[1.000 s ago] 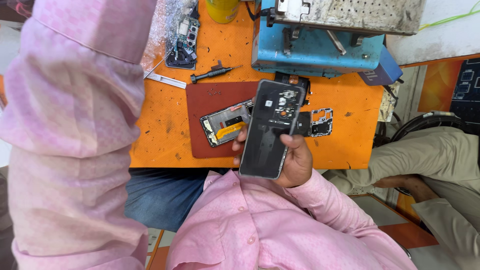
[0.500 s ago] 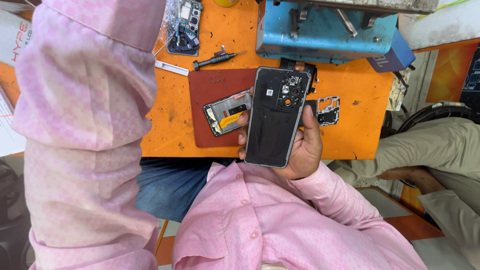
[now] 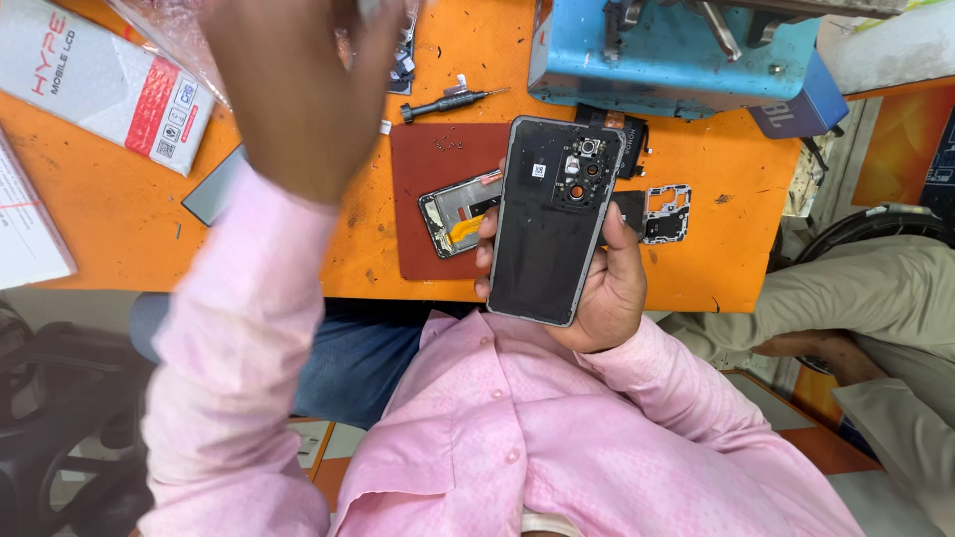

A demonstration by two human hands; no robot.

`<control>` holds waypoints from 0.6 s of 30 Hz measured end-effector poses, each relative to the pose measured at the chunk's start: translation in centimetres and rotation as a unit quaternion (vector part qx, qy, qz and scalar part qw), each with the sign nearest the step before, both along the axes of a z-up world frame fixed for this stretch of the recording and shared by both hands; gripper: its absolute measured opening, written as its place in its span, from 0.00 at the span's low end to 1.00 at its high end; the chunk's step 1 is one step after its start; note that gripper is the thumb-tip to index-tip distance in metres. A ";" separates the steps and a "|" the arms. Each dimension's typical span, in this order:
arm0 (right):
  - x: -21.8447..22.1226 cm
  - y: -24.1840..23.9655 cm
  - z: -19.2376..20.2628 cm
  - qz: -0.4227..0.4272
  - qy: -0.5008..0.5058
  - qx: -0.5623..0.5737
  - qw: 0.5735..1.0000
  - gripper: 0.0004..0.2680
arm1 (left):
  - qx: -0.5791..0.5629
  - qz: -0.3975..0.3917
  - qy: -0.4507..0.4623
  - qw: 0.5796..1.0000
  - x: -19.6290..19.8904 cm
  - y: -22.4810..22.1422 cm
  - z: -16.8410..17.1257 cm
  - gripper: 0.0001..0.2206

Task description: The person cleans the internal back of a mobile phone component with a small cloth and aligns it with the main chassis.

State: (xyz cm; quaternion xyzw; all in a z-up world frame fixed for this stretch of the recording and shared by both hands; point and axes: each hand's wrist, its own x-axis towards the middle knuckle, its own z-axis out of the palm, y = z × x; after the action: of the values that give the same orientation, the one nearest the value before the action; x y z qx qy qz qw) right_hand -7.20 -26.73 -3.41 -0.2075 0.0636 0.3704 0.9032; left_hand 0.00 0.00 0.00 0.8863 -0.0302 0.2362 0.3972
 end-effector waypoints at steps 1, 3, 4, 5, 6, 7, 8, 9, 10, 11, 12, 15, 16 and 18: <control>0.0 0.1 0.0 0.002 -0.002 0.005 1.000 0.29 | -0.027 -0.014 0.011 0.999 -1.6 -0.8 0.1 0.06; 0.3 0.4 -0.1 0.005 -0.009 0.018 1.000 0.29 | -0.079 -0.040 0.033 0.996 -5.3 -3.1 0.9 0.06; 0.0 0.8 -0.2 -0.030 0.030 0.005 0.999 0.27 | -0.099 -0.051 0.046 0.993 -6.9 -4.5 1.4 0.06; -0.4 1.3 -0.5 -0.065 0.068 -0.008 0.996 0.26 | -0.120 -0.062 0.060 0.989 -8.5 -5.9 2.0 0.07; -0.3 1.7 -0.6 -0.099 0.099 -0.019 0.990 0.25 | -0.096 -0.070 0.056 0.991 -9.1 -6.9 2.4 0.08; -0.3 1.9 -0.6 -0.073 0.043 -0.026 0.996 0.25 | -0.088 -0.079 0.039 0.992 -9.5 -7.5 2.6 0.10; -0.5 1.9 -0.4 -0.047 -0.012 -0.032 0.998 0.25 | -0.080 -0.088 0.023 0.993 -9.8 -8.0 2.8 0.11; -0.7 1.9 -0.5 -0.022 -0.068 -0.038 0.997 0.25 | -0.071 -0.097 0.007 0.993 -9.9 -8.4 2.9 0.13; -1.0 1.8 -0.9 -0.018 -0.059 -0.039 0.997 0.26 | -0.067 -0.091 -0.003 0.994 -9.9 -8.7 2.9 0.12; -1.4 1.4 -1.5 -0.015 -0.051 -0.040 0.998 0.26 | -0.062 -0.085 -0.013 0.994 -9.7 -9.0 2.8 0.12; -1.9 0.9 -2.2 -0.014 -0.044 -0.042 0.998 0.27 | -0.057 -0.082 -0.024 0.995 -9.5 -9.1 2.8 0.11; -3.0 -0.3 -4.6 -0.041 -0.015 0.064 0.997 0.23 | -0.049 -0.080 -0.047 0.995 -9.1 -9.0 2.9 0.12; -3.1 -0.3 -4.8 -0.050 -0.007 0.076 0.996 0.22 | -0.047 -0.071 -0.051 0.995 -9.2 -9.2 3.0 0.12; -2.7 0.3 -3.7 -0.054 -0.019 0.028 0.998 0.21 | -0.043 -0.056 -0.062 0.996 -9.2 -9.5 3.0 0.12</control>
State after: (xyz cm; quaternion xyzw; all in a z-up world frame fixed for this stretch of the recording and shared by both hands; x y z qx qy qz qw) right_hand -9.85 -26.47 -7.14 -0.1849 0.0473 0.3190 0.9283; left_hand -9.21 -9.50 3.04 0.8489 -0.0938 0.2694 0.4450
